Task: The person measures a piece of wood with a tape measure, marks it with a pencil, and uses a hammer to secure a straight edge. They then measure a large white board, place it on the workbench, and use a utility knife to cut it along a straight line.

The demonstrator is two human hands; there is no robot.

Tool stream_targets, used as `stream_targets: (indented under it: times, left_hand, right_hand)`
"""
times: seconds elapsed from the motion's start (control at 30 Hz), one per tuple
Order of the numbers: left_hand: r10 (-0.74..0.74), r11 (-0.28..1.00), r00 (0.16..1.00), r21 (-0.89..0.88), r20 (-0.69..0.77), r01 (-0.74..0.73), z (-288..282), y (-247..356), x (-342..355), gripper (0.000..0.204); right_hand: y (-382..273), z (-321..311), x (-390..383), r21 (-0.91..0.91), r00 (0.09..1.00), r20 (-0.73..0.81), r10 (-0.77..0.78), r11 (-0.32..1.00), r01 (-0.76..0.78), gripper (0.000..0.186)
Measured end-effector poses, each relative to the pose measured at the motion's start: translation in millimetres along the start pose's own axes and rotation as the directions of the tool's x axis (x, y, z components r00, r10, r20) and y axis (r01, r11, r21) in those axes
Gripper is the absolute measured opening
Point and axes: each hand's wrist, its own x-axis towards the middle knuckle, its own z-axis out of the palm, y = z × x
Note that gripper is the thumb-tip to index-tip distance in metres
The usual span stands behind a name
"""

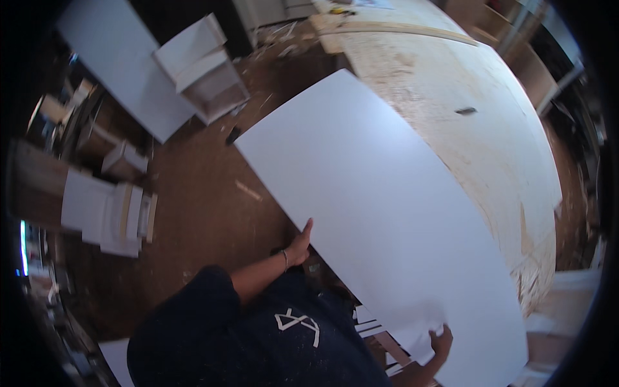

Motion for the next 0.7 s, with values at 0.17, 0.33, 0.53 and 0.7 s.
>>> stream_targets:
  times: [0.17, 0.33, 0.53, 0.7]
  left_hand:
    - [-0.041, 0.976, 0.992, 0.218, 0.117, 0.015, -84, 74, -8, 0.097]
    - [0.398, 0.877, 0.889, -0.19, -0.228, -0.441, -225, 201, 47, 0.06]
    - [0.301, 0.862, 0.953, 0.438, -0.036, -0.256, -311, 356, 67, 0.048]
    - [0.03, 0.638, 0.948, 0.723, 0.318, -0.263, -296, 413, 97, 0.059]
  right_hand:
    - [-269, 38, 70, -0.058, 0.93, -0.156, -0.332, 0.943, 0.327, 0.08]
    - [-552, 78, 57, -0.132, 0.801, -0.174, -0.572, 0.82, 0.557, 0.08]
    - [-788, 115, 24, -0.203, 0.687, -0.201, -0.698, 0.716, 0.668, 0.074]
    - [-865, 141, 46, -0.18, 0.713, -0.397, -0.577, 0.811, 0.556, 0.074]
